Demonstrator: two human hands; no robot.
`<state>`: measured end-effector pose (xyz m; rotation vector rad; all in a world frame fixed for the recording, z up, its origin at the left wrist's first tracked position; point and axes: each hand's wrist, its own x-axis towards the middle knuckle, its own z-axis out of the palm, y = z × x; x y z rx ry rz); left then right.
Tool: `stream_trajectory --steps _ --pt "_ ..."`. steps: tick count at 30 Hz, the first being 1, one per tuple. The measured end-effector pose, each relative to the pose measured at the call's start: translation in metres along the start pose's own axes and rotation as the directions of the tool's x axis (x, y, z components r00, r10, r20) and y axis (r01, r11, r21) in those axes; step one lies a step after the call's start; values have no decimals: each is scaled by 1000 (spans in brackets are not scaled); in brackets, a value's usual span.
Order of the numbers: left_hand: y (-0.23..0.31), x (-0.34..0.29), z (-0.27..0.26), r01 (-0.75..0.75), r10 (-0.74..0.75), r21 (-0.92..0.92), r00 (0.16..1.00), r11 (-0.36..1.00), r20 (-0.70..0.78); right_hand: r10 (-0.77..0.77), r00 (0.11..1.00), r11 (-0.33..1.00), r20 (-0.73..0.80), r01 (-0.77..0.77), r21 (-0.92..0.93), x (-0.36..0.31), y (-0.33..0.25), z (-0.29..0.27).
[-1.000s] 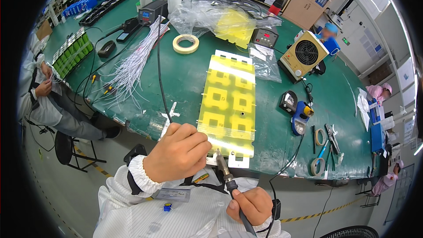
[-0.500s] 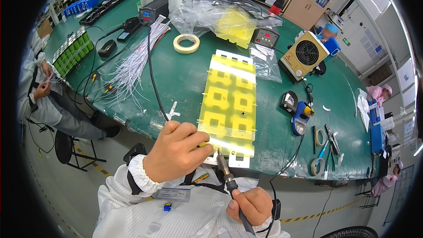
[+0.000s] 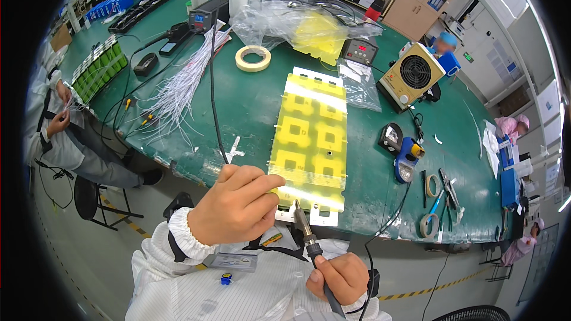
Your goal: Soldering wires and components to assemble battery packs on a factory workbench.
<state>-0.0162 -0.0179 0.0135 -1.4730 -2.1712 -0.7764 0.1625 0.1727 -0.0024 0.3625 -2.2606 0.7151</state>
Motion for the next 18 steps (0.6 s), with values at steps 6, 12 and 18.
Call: stream_trajectory --steps 6,12,18 --pt "1 2 3 -17 17 11 1000 1000 22 2 1000 1000 -1 -2 4 -1 0 0" --pt "2 4 0 -18 16 47 999 999 29 16 1000 1000 12 -16 11 -1 0 -1" --pt "3 5 4 -40 38 75 999 996 34 14 1000 1000 1 -14 7 0 0 0"
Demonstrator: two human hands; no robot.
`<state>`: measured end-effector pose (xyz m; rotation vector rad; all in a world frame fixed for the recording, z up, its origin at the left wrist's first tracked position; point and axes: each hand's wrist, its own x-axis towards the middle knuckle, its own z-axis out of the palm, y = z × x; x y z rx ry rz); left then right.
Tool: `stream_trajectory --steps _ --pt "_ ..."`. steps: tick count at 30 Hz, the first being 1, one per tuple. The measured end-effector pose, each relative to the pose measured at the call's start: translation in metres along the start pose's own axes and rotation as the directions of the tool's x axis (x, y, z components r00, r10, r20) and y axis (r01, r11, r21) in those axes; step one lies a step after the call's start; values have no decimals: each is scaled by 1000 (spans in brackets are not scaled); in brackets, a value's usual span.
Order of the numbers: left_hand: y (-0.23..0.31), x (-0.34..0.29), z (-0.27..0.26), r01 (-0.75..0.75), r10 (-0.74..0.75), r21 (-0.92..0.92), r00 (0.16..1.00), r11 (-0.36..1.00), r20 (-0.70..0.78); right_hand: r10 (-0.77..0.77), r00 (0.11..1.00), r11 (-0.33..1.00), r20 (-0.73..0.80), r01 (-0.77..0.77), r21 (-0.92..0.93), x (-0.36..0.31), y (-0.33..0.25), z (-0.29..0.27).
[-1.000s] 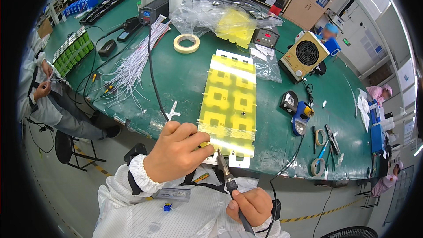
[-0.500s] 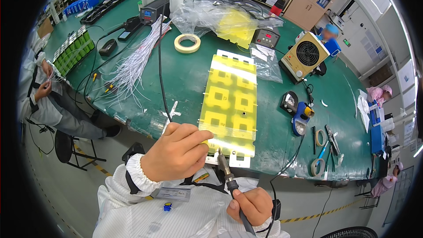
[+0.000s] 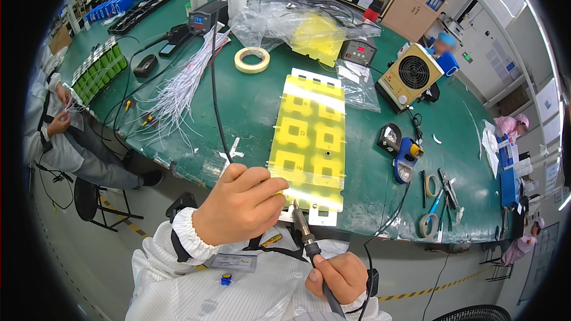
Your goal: Soldering wires and components to assemble battery packs on a factory workbench.
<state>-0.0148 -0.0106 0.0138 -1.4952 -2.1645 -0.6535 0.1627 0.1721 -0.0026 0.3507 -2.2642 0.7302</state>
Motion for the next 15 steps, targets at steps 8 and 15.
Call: stream_trajectory --steps 8,15 --pt "1 1 -1 -41 38 73 999 996 39 -3 1000 1000 -12 3 11 0 0 0" --pt "-1 -5 -20 -85 81 77 995 993 61 7 1000 1000 -20 -7 6 0 -1 1"
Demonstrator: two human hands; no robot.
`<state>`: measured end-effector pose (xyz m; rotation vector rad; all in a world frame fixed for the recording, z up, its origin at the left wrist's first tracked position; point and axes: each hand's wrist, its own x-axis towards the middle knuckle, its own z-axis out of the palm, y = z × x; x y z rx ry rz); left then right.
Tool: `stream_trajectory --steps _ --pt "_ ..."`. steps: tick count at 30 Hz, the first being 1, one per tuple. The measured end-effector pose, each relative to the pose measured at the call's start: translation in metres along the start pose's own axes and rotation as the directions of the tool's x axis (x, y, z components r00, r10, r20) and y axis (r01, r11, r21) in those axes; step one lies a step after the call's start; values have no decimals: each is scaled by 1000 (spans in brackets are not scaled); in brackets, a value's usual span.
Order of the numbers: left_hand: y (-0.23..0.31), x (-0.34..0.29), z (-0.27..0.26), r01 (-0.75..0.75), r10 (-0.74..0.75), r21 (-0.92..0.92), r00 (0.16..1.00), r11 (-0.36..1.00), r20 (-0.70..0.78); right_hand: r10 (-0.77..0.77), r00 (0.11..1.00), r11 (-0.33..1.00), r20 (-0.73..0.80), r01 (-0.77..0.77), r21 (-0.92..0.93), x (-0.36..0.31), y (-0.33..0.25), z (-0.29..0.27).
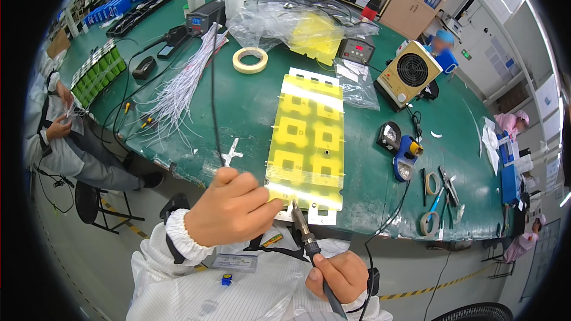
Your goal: Soldering wires and components to assemble battery packs on a factory workbench.
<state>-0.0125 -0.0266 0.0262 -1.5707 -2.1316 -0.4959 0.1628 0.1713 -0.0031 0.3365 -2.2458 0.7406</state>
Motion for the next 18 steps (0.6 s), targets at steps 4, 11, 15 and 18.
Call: stream_trajectory --steps 4,11,15,18 --pt "-3 -27 -3 56 -67 -104 992 993 -106 22 1000 1000 15 -22 0 0 0 -3" --pt "6 -100 20 118 -120 -45 992 992 -43 22 999 1000 26 -22 10 3 0 -3" --pt "19 -127 36 132 -128 -51 989 990 73 9 1000 1000 6 -9 16 1 0 -2" --pt "21 -122 25 149 -150 -25 988 989 -34 -2 1000 1000 9 2 10 2 0 0"
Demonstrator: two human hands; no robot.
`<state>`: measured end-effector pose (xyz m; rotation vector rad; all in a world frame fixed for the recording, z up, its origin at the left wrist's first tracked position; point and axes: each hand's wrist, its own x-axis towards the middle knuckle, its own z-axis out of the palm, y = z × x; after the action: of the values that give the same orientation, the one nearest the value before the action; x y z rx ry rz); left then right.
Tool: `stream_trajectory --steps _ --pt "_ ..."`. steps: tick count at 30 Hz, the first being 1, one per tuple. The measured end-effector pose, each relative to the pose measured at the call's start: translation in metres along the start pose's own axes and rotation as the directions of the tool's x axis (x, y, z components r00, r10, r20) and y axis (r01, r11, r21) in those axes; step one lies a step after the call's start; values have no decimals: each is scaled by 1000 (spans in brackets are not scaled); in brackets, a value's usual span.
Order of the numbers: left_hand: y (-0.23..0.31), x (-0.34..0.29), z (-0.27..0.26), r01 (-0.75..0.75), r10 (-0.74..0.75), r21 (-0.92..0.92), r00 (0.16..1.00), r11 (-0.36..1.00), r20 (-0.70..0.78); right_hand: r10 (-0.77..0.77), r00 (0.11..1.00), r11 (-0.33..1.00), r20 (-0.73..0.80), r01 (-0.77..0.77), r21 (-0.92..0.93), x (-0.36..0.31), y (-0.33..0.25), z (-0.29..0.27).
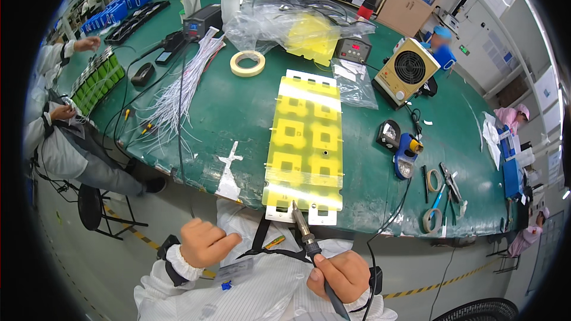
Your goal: Soldering wires and components to assemble battery packs on a factory workbench.
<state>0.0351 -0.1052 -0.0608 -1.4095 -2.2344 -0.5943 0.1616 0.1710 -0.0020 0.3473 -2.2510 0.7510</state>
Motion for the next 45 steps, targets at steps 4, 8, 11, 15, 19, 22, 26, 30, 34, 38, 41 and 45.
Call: stream_trajectory --steps 4,8,11,15,19,22,26,30,34,38,41,45 --pt "-4 65 -10 -5 10 20 968 1000 -252 3 999 999 -34 -4 -36 -7 3 2" --pt "-1 92 -9 -11 -17 -112 970 994 -242 3 1000 1000 -6 -3 -30 -2 0 -1" --pt "-1 105 -8 -18 -11 -162 984 987 -175 12 999 999 -43 -14 -37 -2 -2 0" --pt "-4 112 1 -38 9 -176 987 984 -163 22 1000 999 -6 -22 -35 -2 -2 -2" --pt "-3 116 3 -58 29 -192 988 980 -149 11 1000 999 4 -11 -31 -3 -1 -1" --pt "-3 117 7 -61 35 -188 990 980 -139 9 1000 1000 11 -8 -24 -2 -1 -1" --pt "-2 117 10 -44 21 -197 993 979 -116 11 1000 1000 13 -11 -24 -3 -1 -1" --pt "-2 118 10 -46 27 -202 995 978 -98 10 1000 1000 13 -9 -20 -2 -1 0" --pt "-2 120 11 -45 27 -210 996 977 -87 5 1000 1000 -3 -5 -23 -3 1 1" --pt "-1 121 13 -53 32 -218 995 974 -98 1 1000 1000 -9 -2 -27 -4 0 0" --pt "-1 122 14 -52 35 -224 996 973 -79 -3 1000 1000 14 3 -14 -3 1 0" --pt "0 125 12 -61 53 -216 998 974 -41 9 1000 1000 16 -9 -18 -3 0 -1"
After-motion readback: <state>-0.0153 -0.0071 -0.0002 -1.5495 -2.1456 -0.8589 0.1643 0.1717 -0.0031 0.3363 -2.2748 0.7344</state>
